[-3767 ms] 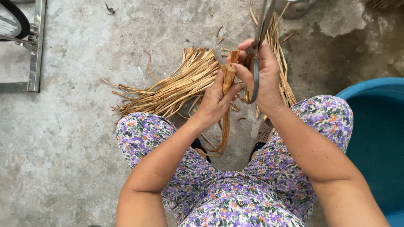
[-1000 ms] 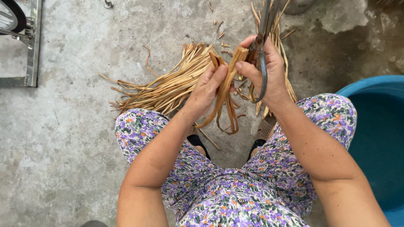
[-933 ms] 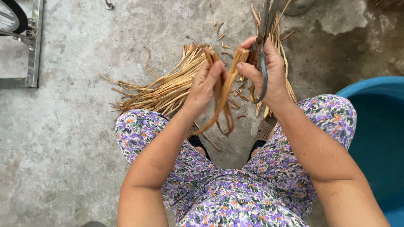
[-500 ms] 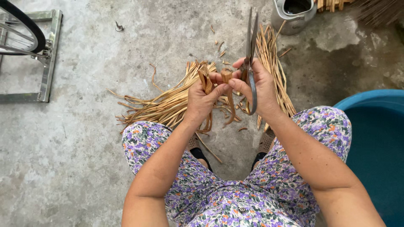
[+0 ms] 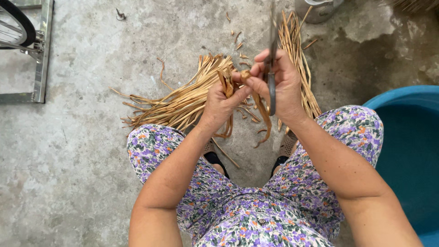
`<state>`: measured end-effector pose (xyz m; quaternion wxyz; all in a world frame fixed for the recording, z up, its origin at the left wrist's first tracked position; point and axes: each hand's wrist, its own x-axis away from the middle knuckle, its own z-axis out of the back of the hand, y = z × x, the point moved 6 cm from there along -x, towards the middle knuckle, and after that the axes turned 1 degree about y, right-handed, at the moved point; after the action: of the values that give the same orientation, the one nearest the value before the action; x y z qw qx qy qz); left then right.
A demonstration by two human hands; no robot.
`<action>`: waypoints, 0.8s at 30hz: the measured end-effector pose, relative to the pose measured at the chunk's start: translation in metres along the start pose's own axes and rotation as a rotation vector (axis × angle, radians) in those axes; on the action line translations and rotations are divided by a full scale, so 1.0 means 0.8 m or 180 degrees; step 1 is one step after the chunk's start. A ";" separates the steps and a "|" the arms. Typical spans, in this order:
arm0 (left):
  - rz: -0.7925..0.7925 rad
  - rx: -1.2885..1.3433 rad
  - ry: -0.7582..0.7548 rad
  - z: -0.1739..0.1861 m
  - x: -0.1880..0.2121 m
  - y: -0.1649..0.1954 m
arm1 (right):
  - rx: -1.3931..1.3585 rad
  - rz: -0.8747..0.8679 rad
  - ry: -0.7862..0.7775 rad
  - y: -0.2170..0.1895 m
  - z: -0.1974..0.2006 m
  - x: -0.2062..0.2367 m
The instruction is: The person sits on the floor and uses shears to trim and split dried sticks. They hold a bundle of sticks in one hand and use the shears in the other to cut the ends and split the sticks into thinner strips, which are then placed on the floor.
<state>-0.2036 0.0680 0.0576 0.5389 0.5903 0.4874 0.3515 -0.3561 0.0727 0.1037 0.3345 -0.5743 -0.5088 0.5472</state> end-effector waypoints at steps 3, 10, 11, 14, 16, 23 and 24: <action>0.0139 0.0159 0.0051 -0.005 0.003 -0.002 | 0.0197 0.0056 0.0075 -0.003 0.001 0.001; 0.0167 0.0707 0.0623 0.027 -0.008 -0.006 | 0.0645 -0.0235 -0.0322 0.011 -0.002 -0.001; 0.0111 0.0785 0.0634 0.036 -0.010 -0.005 | 0.0930 -0.0235 -0.0432 0.013 -0.003 0.000; 0.0046 0.0908 0.0674 0.053 -0.013 -0.002 | 0.1519 -0.0431 -0.0629 0.024 -0.011 0.000; 0.0042 0.0933 0.0678 0.056 -0.013 -0.001 | 0.1679 -0.0537 -0.0661 0.027 -0.014 0.001; 0.0054 0.0927 0.0707 0.055 -0.014 0.003 | 0.2171 -0.0410 -0.0589 0.009 -0.021 -0.001; 0.0071 0.0916 0.0717 0.056 -0.014 0.003 | 0.2220 -0.0350 -0.0603 0.006 -0.024 -0.001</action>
<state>-0.1643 0.0445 0.0539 0.3869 0.6236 0.5833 0.3480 -0.3367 0.0740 0.1030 0.4906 -0.3442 -0.3504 0.7198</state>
